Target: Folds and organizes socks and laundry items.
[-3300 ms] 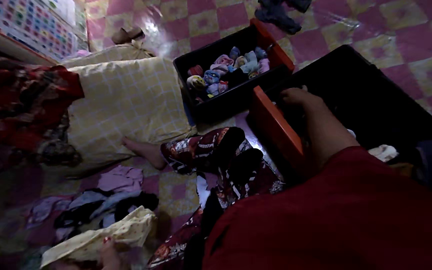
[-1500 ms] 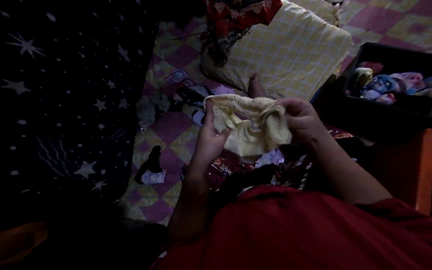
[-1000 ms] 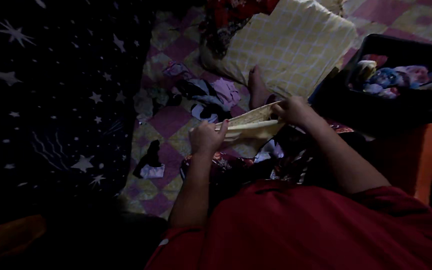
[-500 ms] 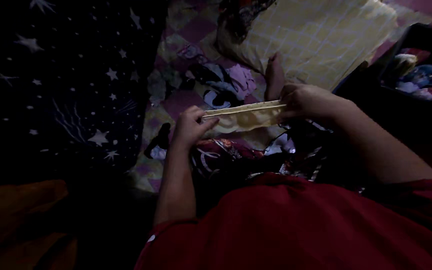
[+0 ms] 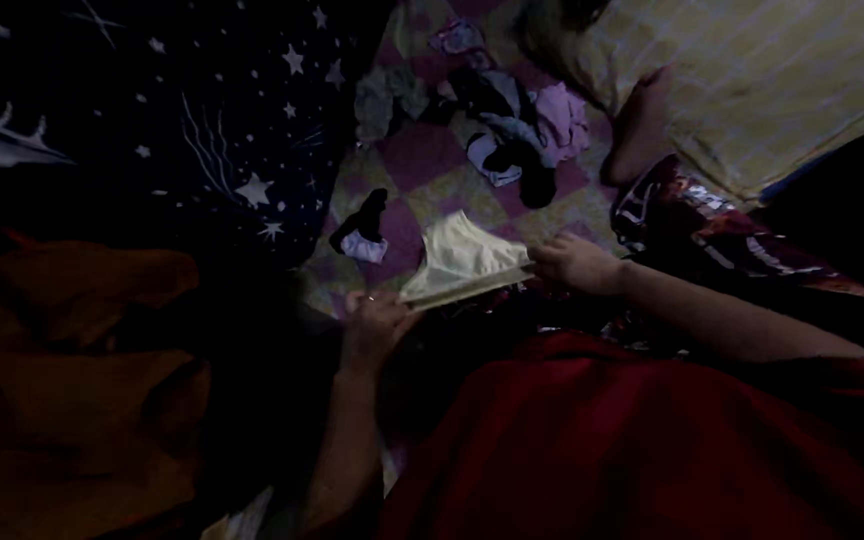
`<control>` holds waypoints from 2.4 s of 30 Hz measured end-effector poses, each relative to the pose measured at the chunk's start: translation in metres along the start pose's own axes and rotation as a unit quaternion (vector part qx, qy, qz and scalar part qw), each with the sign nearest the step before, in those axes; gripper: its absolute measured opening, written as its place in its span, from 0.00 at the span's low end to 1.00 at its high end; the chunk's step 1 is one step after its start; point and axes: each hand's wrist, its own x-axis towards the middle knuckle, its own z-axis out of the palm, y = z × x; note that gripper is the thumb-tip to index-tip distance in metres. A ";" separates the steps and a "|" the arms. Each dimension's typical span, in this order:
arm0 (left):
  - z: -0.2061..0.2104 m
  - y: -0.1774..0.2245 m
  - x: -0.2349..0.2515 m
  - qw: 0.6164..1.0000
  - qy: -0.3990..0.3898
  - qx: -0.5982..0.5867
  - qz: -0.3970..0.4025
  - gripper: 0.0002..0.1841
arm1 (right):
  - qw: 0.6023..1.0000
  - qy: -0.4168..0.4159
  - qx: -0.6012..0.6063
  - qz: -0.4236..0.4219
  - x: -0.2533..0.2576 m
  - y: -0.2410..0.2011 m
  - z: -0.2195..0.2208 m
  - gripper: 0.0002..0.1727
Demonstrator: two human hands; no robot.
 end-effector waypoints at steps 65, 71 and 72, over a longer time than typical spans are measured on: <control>0.092 0.051 0.098 0.913 0.106 -0.275 -0.283 0.19 | 0.894 0.050 0.266 0.357 0.119 -0.021 0.027 0.17; 0.076 0.066 0.120 0.579 0.215 -0.716 -0.324 0.16 | 0.771 0.191 0.527 0.302 0.116 -0.054 0.019 0.16; 0.072 0.068 0.125 0.530 0.216 -0.751 -0.330 0.13 | 0.715 0.196 0.589 0.322 0.117 -0.056 0.016 0.15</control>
